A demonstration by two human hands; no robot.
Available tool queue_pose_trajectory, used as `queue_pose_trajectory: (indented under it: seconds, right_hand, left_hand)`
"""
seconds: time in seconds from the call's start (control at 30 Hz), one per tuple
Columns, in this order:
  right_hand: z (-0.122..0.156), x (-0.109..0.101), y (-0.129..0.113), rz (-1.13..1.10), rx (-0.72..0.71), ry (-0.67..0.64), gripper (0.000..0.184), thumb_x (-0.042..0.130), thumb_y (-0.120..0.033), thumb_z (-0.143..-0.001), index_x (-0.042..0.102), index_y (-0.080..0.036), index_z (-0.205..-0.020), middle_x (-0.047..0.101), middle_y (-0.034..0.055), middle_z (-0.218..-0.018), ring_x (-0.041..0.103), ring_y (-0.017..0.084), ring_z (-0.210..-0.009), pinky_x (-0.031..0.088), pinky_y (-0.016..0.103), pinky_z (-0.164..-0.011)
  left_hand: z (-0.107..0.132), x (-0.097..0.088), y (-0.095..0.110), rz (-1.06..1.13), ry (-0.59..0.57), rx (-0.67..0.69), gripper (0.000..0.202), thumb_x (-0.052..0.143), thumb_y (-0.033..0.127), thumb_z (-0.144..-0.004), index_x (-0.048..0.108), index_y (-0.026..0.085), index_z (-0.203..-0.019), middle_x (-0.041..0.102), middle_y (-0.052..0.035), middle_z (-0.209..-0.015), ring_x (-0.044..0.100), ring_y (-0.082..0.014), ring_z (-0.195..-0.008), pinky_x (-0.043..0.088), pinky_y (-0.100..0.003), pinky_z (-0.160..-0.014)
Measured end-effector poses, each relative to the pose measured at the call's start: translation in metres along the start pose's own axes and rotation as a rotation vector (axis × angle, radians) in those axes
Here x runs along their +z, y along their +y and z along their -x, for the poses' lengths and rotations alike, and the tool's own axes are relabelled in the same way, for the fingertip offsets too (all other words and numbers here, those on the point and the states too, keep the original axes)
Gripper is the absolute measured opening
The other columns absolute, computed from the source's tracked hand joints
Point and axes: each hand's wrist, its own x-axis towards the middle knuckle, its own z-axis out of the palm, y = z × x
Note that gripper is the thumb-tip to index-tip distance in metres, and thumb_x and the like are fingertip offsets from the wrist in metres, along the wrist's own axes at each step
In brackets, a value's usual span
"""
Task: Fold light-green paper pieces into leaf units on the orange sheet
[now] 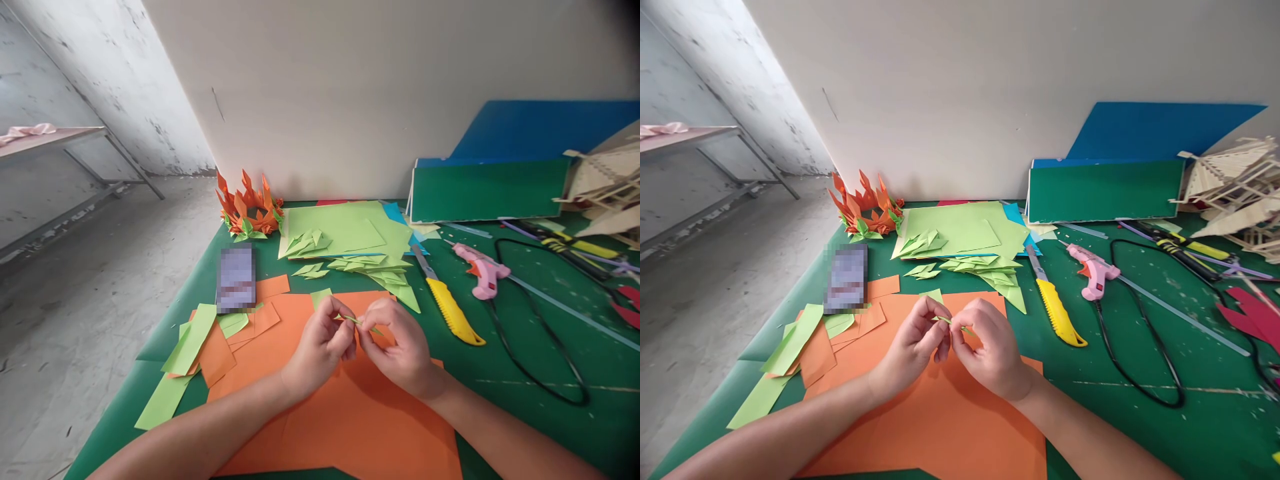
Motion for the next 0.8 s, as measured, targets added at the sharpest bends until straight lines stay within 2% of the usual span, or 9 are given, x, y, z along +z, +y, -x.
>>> queue_pose_trajectory:
  seconds: [0.3,0.37,0.47,0.57,0.67,0.8]
  right_hand:
    - [0.003,-0.002,0.009,0.156,-0.245,-0.056,0.028,0.053,0.002,-0.081,0.05,-0.023,-0.091,0.057,0.0022,-0.076,0.053,0.018,-0.073,0.046,0.032,-0.066]
    - [0.002,-0.002,0.008,0.116,-0.184,-0.041,0.027,0.053,0.001,-0.081,0.051,-0.024,-0.09,0.055,0.0015,-0.077,0.053,0.017,-0.073,0.046,0.032,-0.066]
    - [0.0,0.0,0.004,-0.062,0.067,0.024,0.022,0.055,-0.003,-0.083,0.05,-0.024,-0.086,0.053,0.0005,-0.077,0.053,0.016,-0.073,0.046,0.031,-0.066]
    - [0.0,0.002,0.001,-0.272,0.297,0.035,0.016,0.055,-0.01,-0.086,0.048,-0.024,-0.084,0.05,-0.0004,-0.078,0.052,0.015,-0.073,0.047,0.03,-0.067]
    - [0.0,0.003,0.001,-0.352,0.384,0.018,0.014,0.056,-0.013,-0.087,0.048,-0.024,-0.083,0.049,-0.001,-0.079,0.052,0.014,-0.074,0.046,0.028,-0.068]
    - [0.0,0.003,0.001,-0.366,0.414,0.018,0.013,0.056,-0.014,-0.087,0.049,-0.023,-0.082,0.049,-0.0013,-0.08,0.051,0.014,-0.075,0.045,0.027,-0.068]
  left_hand:
    - [-0.004,0.002,0.01,0.17,0.118,-0.192,0.013,0.059,0.022,-0.08,0.047,0.017,-0.077,0.053,0.0064,-0.061,0.043,-0.0034,-0.047,0.034,-0.018,-0.049]
    - [-0.005,0.0,0.012,0.184,0.086,-0.198,0.014,0.062,0.024,-0.079,0.05,0.017,-0.078,0.054,0.0056,-0.063,0.044,-0.0035,-0.048,0.035,-0.018,-0.05]
    - [-0.007,-0.004,0.01,0.186,0.008,-0.149,0.02,0.067,0.031,-0.08,0.054,0.016,-0.084,0.056,0.0041,-0.067,0.047,-0.0044,-0.053,0.038,-0.018,-0.054]
    - [-0.008,-0.007,0.006,0.148,-0.003,-0.089,0.027,0.069,0.037,-0.08,0.054,0.015,-0.082,0.054,0.0042,-0.063,0.048,-0.0054,-0.054,0.039,-0.019,-0.055]
    - [-0.009,-0.008,0.003,0.11,0.019,-0.059,0.032,0.072,0.041,-0.077,0.053,0.016,-0.08,0.055,0.0035,-0.064,0.049,-0.0059,-0.053,0.039,-0.02,-0.053]
    - [-0.009,-0.007,0.006,0.089,0.066,-0.057,0.037,0.076,0.045,-0.071,0.053,0.016,-0.077,0.056,0.0026,-0.063,0.05,-0.0071,-0.051,0.04,-0.021,-0.051]
